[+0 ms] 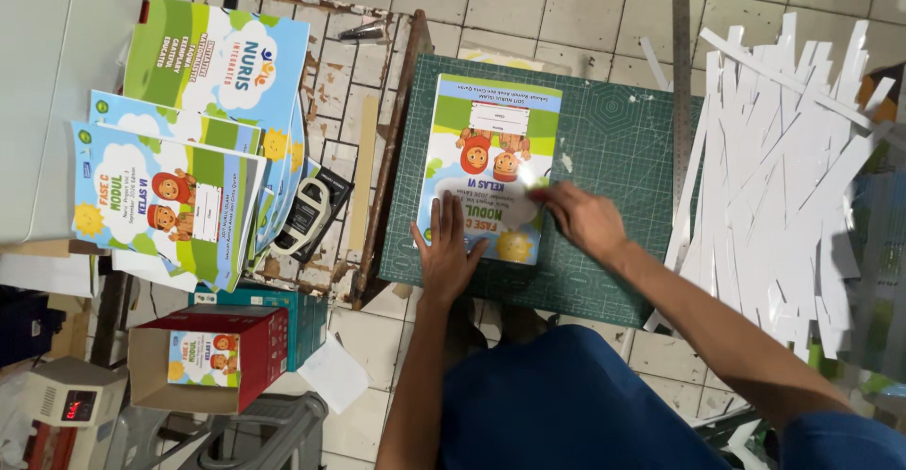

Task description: The person aligns a cover with internal pages on a cutting mat and uses a utility knife to trim the edges. They handle several book assemblies one by one, folding and pressing the covers before trimming.

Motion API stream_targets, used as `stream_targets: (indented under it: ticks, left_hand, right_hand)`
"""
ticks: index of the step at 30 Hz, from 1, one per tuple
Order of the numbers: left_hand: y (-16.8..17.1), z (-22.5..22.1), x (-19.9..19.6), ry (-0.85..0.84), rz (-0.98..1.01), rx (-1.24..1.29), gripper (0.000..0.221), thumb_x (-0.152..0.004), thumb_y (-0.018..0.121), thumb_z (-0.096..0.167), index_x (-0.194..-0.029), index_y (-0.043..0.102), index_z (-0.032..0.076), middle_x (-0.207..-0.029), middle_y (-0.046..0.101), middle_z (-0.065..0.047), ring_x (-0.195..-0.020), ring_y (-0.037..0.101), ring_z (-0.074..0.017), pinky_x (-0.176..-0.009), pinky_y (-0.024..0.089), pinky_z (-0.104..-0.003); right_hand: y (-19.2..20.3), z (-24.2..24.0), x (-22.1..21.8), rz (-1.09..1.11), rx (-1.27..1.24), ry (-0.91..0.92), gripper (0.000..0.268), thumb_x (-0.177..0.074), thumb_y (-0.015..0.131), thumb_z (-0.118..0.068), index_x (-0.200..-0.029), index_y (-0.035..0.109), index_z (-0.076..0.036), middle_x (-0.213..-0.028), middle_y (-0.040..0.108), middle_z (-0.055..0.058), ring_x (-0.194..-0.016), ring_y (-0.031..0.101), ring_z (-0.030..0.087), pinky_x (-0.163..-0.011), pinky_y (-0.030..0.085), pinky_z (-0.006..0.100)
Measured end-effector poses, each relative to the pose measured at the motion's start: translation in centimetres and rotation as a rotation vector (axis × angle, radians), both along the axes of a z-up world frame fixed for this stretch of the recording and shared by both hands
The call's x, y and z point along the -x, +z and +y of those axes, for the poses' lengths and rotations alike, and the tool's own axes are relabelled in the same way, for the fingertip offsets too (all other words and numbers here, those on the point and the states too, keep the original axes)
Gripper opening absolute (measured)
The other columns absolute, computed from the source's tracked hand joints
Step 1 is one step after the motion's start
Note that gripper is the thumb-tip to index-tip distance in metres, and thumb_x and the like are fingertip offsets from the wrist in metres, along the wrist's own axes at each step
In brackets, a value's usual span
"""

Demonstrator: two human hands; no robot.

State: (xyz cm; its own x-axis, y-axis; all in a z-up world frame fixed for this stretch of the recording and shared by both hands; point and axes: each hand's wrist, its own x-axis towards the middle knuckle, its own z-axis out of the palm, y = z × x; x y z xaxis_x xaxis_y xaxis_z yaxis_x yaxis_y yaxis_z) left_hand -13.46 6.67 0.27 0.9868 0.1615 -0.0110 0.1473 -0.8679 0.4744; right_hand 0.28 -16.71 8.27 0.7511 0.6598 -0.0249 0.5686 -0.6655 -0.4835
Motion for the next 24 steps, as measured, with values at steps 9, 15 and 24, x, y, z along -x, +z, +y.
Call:
stream_targets:
  ticks: [9,15,24]
  left_hand:
    - [-0.3,-0.1,0.1,-0.001,-0.034,-0.005,0.095,-0.094,0.065,0.055,-0.164,0.019,0.01,-0.174,0.014,-0.007,-0.16,0.014,-0.0329,-0.118,0.006,-0.077]
    - [0.6,-0.3,-0.2,0.017,0.015,0.016,0.097,-0.093,0.067,0.051,-0.164,0.016,0.009,-0.172,0.01,-0.007,-0.159,0.008,-0.0341,-0.118,0.0,-0.075]
    - [2.1,-0.8,-1.0,0.051,0.232,-0.006,0.101,-0.089,0.071,0.046,-0.165,0.013,0.01,-0.174,0.006,-0.006,-0.16,0.003,-0.0286,-0.123,-0.004,-0.067]
  right_hand:
    - [-1.4,-1.6,5.4,-0.064,0.032,-0.002,0.03,-0.1,0.059,-0.026,-0.125,0.069,-0.013,-0.115,0.071,0.005,-0.075,0.075,0.028,-0.057,0.062,0.037]
    - [-2.2,-2.3,7.8,-0.079,-0.019,0.01,0.03,-0.1,0.057,-0.025,-0.123,0.068,-0.01,-0.116,0.071,0.009,-0.077,0.075,0.027,-0.056,0.062,0.036]
    - [-2.8,-3.6,10.0,-0.052,0.052,0.089,0.029,-0.101,0.056,-0.021,-0.125,0.066,-0.008,-0.102,0.069,0.006,-0.074,0.073,0.024,-0.051,0.058,0.036]
